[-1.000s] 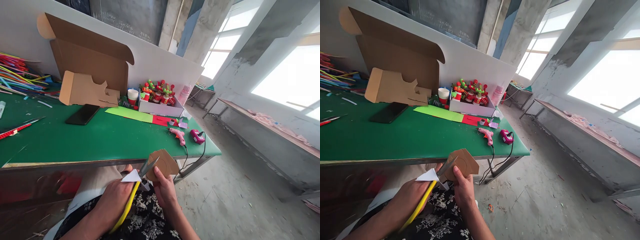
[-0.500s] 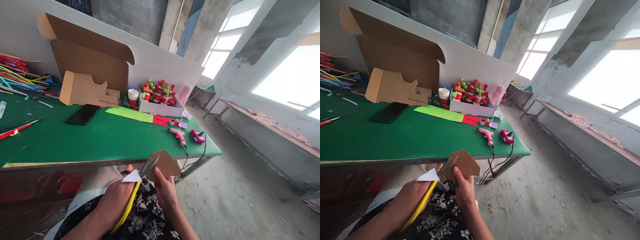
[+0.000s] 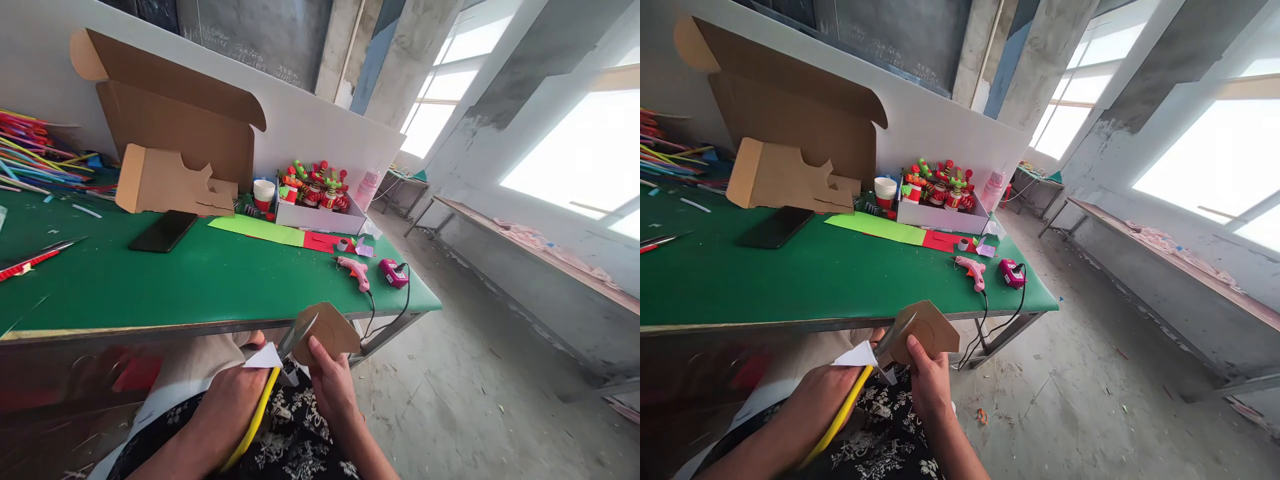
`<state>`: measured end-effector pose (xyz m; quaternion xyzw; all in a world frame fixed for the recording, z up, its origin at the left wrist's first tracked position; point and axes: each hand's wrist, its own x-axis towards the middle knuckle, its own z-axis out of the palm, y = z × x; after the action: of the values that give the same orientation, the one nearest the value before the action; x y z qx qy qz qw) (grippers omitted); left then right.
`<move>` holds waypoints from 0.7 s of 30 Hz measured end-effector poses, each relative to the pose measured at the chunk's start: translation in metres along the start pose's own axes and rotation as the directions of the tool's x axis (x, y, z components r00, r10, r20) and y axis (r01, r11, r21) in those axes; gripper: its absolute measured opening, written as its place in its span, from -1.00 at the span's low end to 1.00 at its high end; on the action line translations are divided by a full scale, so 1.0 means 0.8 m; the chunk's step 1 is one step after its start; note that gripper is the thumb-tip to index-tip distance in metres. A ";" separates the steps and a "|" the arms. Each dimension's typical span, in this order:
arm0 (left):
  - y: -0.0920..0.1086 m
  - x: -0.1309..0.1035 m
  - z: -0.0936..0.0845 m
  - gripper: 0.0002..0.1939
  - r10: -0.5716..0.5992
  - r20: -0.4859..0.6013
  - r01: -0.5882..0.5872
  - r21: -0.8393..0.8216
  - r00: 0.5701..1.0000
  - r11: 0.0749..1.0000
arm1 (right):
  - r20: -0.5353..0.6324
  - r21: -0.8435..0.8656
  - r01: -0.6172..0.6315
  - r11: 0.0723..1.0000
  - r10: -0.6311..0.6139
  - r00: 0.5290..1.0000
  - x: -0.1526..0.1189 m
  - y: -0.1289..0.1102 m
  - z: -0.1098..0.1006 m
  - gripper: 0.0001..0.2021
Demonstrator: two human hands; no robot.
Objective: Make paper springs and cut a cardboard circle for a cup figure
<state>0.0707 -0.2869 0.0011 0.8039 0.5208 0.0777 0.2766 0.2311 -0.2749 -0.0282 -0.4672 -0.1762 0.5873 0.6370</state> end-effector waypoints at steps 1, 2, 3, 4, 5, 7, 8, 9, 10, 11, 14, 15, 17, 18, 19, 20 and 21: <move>0.001 0.000 -0.001 -0.61 -0.010 0.022 0.010 0.013 1.000 1.000 | -0.004 0.003 0.000 1.000 0.000 1.000 0.000 -0.001 0.000 -0.55; 0.001 0.000 -0.002 -0.63 -0.025 0.040 0.024 0.031 0.999 0.999 | -0.005 0.004 0.001 1.000 -0.001 1.000 -0.001 -0.001 0.001 -0.55; 0.002 0.000 -0.002 -0.64 -0.040 0.052 0.037 0.045 0.998 0.998 | -0.001 0.001 0.003 1.000 -0.003 1.000 -0.001 -0.002 0.001 -0.55; 0.002 0.000 -0.003 -0.65 -0.048 0.058 0.045 0.052 0.997 0.998 | 0.002 -0.002 0.005 1.000 -0.005 1.000 -0.001 -0.002 0.000 -0.55; 0.002 0.000 -0.003 -0.65 -0.050 0.058 0.047 0.053 0.997 0.997 | 0.007 -0.006 0.009 1.000 -0.009 1.000 -0.001 -0.003 0.000 -0.55; 0.002 -0.001 -0.004 -0.65 -0.048 0.056 0.045 0.052 0.997 0.998 | 0.016 -0.010 0.014 1.000 -0.014 1.000 0.000 -0.004 0.000 -0.55; 0.002 -0.001 -0.004 -0.64 -0.048 0.059 0.045 0.051 0.997 0.998 | 0.019 -0.012 0.016 1.000 -0.016 1.000 0.000 -0.004 -0.001 -0.56; 0.002 -0.002 -0.004 -0.64 -0.050 0.060 0.046 0.052 0.997 0.998 | 0.022 -0.012 0.019 1.000 -0.018 1.000 0.000 -0.004 -0.001 -0.57; 0.001 -0.002 -0.003 -0.64 -0.053 0.064 0.049 0.054 0.997 0.997 | 0.024 -0.013 0.019 1.000 -0.019 1.000 -0.001 -0.005 -0.001 -0.58; 0.001 -0.002 -0.003 -0.65 -0.056 0.068 0.052 0.057 0.996 0.997 | 0.025 -0.013 0.017 1.000 -0.017 1.000 -0.001 -0.005 0.000 -0.58; 0.000 -0.001 0.001 -0.68 -0.054 0.060 0.050 0.063 0.997 0.997 | 0.023 -0.007 0.011 1.000 -0.011 1.000 -0.001 -0.006 0.000 -0.59; 0.000 0.000 0.002 -0.68 -0.055 0.056 0.051 0.066 0.997 0.996 | 0.023 -0.006 0.013 1.000 -0.013 1.000 -0.001 -0.007 0.000 -0.58; -0.002 0.001 0.004 -0.68 -0.055 0.049 0.052 0.073 0.997 0.996 | 0.026 -0.010 0.019 1.000 -0.019 0.999 0.000 -0.007 -0.001 -0.58; -0.002 0.001 0.005 -0.67 -0.052 0.045 0.048 0.076 0.998 0.996 | 0.024 -0.014 0.020 1.000 -0.020 1.000 0.000 -0.007 -0.002 -0.59; -0.003 0.001 0.006 -0.67 -0.046 0.042 0.043 0.076 0.998 0.996 | 0.018 -0.017 0.020 1.000 -0.019 1.000 0.001 -0.007 -0.002 -0.59; -0.003 0.001 0.006 -0.67 -0.040 0.040 0.037 0.075 0.998 0.996 | 0.009 -0.018 0.017 1.000 -0.017 1.000 0.001 -0.007 -0.003 -0.60; -0.003 0.001 0.006 -0.67 -0.035 0.036 0.032 0.073 0.999 0.997 | 0.002 -0.017 0.012 1.000 -0.012 1.000 0.001 -0.007 -0.004 -0.59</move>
<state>0.0714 -0.2875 -0.0045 0.8058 0.5315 0.0393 0.2584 0.2373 -0.2745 -0.0258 -0.4710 -0.1846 0.5822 0.6365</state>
